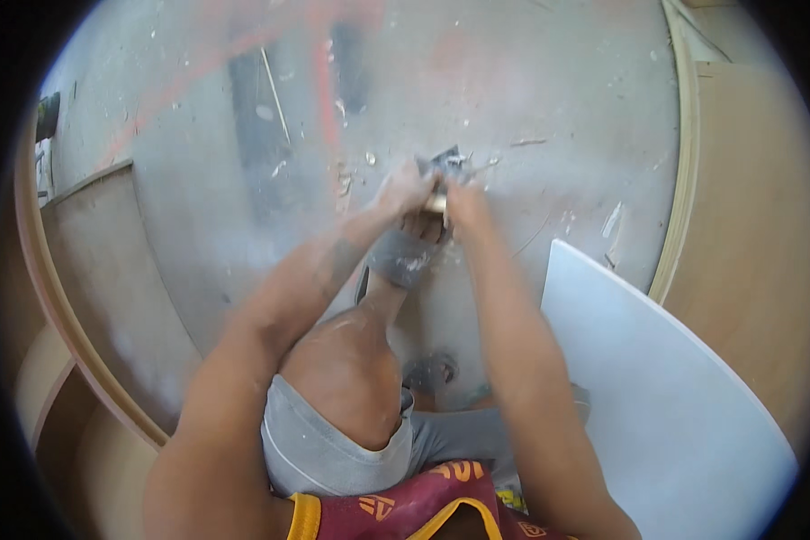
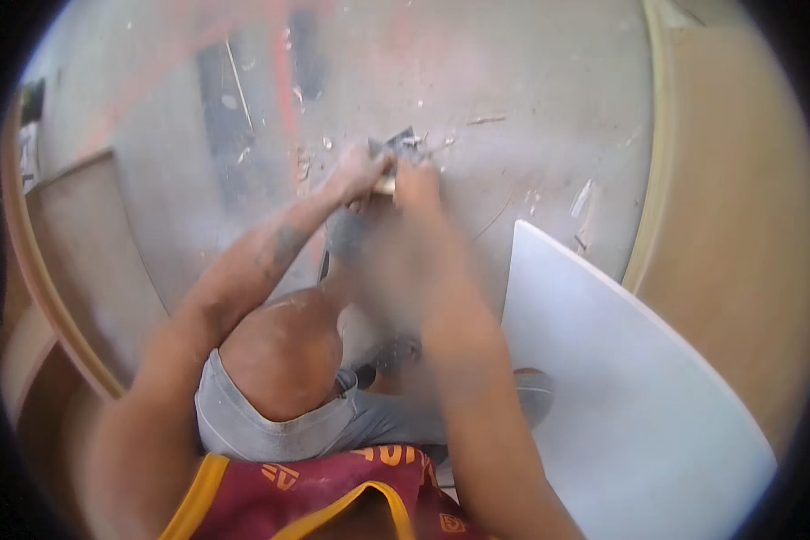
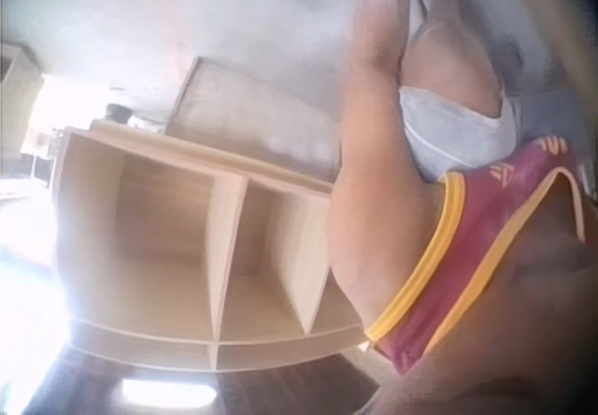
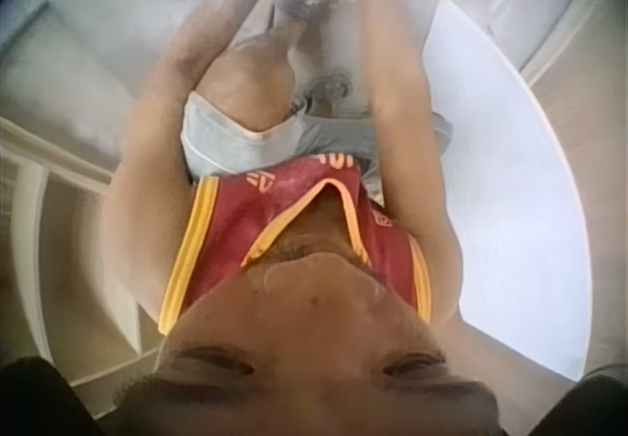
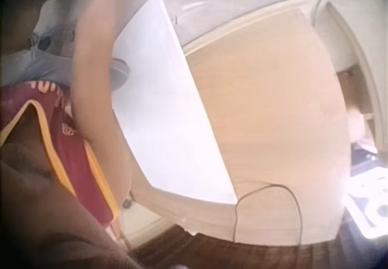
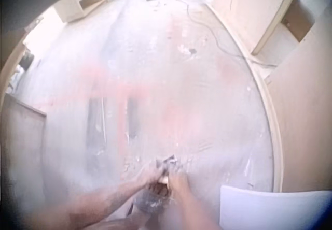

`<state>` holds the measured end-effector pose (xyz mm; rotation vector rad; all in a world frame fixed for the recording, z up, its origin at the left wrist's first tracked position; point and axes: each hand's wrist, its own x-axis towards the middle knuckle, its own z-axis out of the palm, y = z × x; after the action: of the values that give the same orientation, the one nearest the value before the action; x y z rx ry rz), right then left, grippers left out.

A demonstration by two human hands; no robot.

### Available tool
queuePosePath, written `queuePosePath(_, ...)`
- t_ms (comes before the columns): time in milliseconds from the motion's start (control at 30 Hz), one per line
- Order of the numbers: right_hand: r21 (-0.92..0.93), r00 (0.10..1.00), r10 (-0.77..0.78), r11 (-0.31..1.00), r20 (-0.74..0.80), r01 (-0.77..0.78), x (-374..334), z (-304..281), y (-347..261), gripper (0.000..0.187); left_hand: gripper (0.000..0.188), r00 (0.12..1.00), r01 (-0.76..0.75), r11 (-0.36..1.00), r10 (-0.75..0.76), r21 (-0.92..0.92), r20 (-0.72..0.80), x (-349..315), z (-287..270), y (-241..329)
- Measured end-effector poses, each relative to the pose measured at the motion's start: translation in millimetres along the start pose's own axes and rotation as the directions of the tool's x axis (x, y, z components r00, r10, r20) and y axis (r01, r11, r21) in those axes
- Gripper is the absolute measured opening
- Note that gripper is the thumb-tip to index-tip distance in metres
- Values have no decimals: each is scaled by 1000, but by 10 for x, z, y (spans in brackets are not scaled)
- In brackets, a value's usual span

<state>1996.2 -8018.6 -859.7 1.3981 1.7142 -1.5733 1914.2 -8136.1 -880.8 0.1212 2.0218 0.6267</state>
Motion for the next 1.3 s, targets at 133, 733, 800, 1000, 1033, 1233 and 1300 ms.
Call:
queuePosePath(133, -187, 949, -306, 939, -73, 289, -28, 30, 818, 50, 53, 997, -53, 991, 46, 126, 59, -232, 154, 76)
queuePosePath(733, -108, 982, -164, 979, 88, 173, 521, 48, 448, 55, 54, 970, -148, 977, 173, 154, -171, 148, 33, 93)
queuePosePath(800, -208, 985, -172, 963, 10, 170, 303, 153, 643, 51, 56, 991, -114, 992, 118, 53, -70, -137, 138, -165)
queuePosePath(1000, 64, 994, 20, 998, 105, -27, 187, 201, -51, 51, 48, 996, 82, 997, -82, -10, -30, -143, -269, 102)
queuePosePath(1033, 56, 996, 20, 998, 85, -25, 310, 170, 247, 51, 49, 996, 88, 996, -88, -19, -16, -79, -211, 190)
queuePosePath(1233, -125, 993, -87, 989, -83, 76, 186, 631, 537, 47, 51, 990, -6, 997, 17, 83, -138, -308, -272, -193)
queuePosePath(1300, -101, 919, -382, 915, 95, 391, 594, 270, 1228, 40, 50, 1000, -5, 999, 6, 36, -18, -267, 21, 76)
